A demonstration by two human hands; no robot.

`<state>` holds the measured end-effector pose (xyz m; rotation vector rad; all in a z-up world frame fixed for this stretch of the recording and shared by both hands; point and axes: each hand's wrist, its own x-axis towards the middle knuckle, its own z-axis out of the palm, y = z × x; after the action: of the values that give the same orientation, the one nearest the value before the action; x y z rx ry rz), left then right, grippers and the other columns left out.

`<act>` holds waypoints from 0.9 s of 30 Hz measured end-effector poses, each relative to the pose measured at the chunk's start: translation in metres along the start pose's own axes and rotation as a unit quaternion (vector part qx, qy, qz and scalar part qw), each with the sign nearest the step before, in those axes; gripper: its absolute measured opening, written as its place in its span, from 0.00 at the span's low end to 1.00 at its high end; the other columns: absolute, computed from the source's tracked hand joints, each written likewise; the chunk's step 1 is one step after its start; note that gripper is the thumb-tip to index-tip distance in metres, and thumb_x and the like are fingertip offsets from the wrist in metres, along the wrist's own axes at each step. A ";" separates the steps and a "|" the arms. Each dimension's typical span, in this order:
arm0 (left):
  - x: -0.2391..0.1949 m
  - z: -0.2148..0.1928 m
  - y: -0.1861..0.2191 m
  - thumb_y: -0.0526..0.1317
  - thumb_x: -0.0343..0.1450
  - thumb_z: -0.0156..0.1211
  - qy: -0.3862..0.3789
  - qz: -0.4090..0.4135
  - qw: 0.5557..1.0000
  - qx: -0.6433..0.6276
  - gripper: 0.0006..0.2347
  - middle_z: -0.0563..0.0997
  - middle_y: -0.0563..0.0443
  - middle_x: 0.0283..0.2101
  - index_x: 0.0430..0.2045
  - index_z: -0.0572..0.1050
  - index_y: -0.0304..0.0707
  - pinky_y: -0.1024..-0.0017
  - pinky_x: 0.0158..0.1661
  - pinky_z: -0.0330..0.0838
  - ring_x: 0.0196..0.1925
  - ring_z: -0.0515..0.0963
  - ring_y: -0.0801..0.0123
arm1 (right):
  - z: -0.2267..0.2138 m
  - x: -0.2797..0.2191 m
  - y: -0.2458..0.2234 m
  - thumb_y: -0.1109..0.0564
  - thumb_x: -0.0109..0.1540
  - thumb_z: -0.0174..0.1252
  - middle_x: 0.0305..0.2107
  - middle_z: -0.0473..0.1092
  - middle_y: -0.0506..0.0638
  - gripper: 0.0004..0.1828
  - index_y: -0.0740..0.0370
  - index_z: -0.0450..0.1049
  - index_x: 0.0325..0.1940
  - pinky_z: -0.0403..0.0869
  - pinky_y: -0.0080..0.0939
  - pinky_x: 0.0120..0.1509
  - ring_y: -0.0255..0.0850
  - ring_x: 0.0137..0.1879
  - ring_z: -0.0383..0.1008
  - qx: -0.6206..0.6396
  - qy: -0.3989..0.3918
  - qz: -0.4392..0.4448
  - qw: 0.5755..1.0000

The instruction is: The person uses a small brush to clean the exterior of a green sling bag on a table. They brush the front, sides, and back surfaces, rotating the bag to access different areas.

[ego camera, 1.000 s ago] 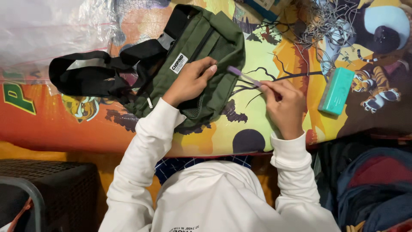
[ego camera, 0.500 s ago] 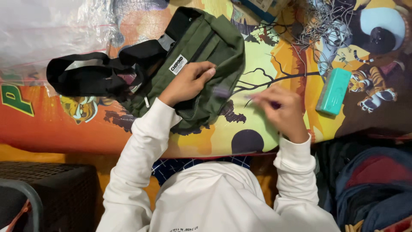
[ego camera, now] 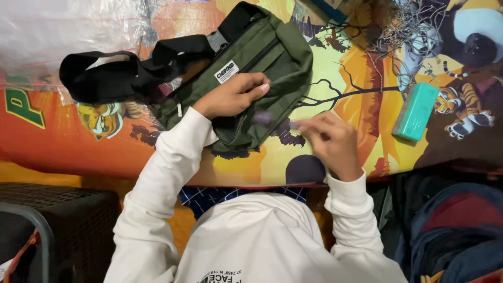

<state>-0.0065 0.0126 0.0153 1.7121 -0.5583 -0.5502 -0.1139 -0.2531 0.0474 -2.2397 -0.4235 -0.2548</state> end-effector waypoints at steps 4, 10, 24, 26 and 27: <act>0.003 -0.003 -0.004 0.38 0.79 0.48 -0.001 -0.001 1.000 0.016 0.08 0.76 0.52 0.22 0.35 0.76 0.38 0.68 0.37 0.70 0.28 0.71 0.71 | -0.014 -0.002 0.016 0.68 0.64 0.68 0.30 0.75 0.57 0.07 0.61 0.85 0.45 0.71 0.39 0.34 0.47 0.32 0.74 -0.050 0.094 0.020 0.994; 0.003 -0.002 -0.003 0.38 0.79 0.47 -0.011 -0.007 1.000 -0.019 0.08 0.72 0.60 0.21 0.33 0.75 0.40 0.73 0.36 0.67 0.28 0.69 0.76 | 0.002 -0.003 -0.006 0.64 0.61 0.70 0.29 0.77 0.51 0.08 0.53 0.86 0.41 0.71 0.35 0.34 0.43 0.30 0.75 0.033 0.072 -0.007 0.997; 0.004 -0.007 -0.014 0.37 0.81 0.43 -0.038 0.008 0.991 -0.125 0.10 0.73 0.63 0.24 0.37 0.74 0.39 0.81 0.39 0.69 0.30 0.70 0.82 | 0.000 -0.001 -0.013 0.64 0.59 0.71 0.28 0.76 0.53 0.07 0.56 0.85 0.40 0.72 0.41 0.34 0.46 0.30 0.75 -0.005 0.049 0.010 0.999; 0.004 -0.008 -0.019 0.37 0.81 0.44 -0.039 0.031 0.993 -0.103 0.09 0.74 0.62 0.24 0.36 0.74 0.39 0.78 0.39 0.69 0.30 0.70 0.80 | -0.004 -0.011 0.015 0.64 0.62 0.71 0.30 0.75 0.52 0.08 0.56 0.85 0.44 0.71 0.39 0.33 0.45 0.30 0.73 -0.056 0.105 0.027 0.992; 0.005 -0.008 -0.021 0.37 0.82 0.45 -0.037 0.053 0.995 -0.080 0.09 0.75 0.61 0.25 0.35 0.75 0.39 0.75 0.40 0.70 0.31 0.70 0.78 | -0.007 -0.015 0.029 0.63 0.65 0.70 0.31 0.74 0.51 0.08 0.57 0.84 0.48 0.70 0.38 0.31 0.44 0.31 0.71 -0.106 0.160 0.042 0.981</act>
<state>0.0040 0.0193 -0.0036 1.5061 -0.6372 -0.5693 -0.1169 -0.2794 0.0272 -2.3615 -0.1325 -0.6294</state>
